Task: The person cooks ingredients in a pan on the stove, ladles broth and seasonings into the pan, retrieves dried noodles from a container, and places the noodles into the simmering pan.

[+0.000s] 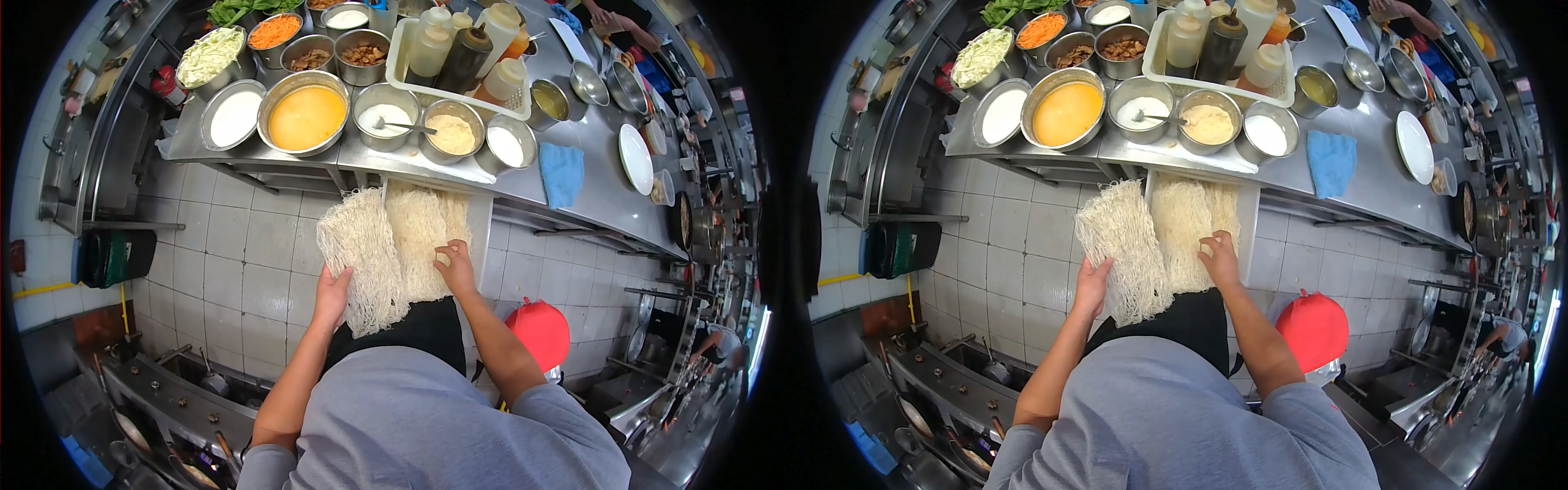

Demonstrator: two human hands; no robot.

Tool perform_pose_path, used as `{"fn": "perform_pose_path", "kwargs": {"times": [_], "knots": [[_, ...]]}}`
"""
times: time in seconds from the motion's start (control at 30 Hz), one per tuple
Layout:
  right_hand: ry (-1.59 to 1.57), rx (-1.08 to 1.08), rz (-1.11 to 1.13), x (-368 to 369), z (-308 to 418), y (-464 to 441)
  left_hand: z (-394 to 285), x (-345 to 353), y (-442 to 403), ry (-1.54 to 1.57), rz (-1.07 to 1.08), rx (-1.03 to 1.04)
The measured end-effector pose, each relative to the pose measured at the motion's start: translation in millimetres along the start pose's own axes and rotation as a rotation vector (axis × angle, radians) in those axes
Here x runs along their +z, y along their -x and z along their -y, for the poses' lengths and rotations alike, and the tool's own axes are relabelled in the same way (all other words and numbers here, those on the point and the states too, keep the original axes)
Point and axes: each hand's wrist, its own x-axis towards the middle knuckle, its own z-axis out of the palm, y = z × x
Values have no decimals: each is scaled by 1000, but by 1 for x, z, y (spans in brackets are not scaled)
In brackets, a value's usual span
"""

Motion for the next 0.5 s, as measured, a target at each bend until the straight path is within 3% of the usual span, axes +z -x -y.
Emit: {"fn": "perform_pose_path", "kwargs": {"times": [0.5], "knots": [[-9, 85, -53, 6, -8, -1, -2, 1, 0, 9, -6, -17]]}}
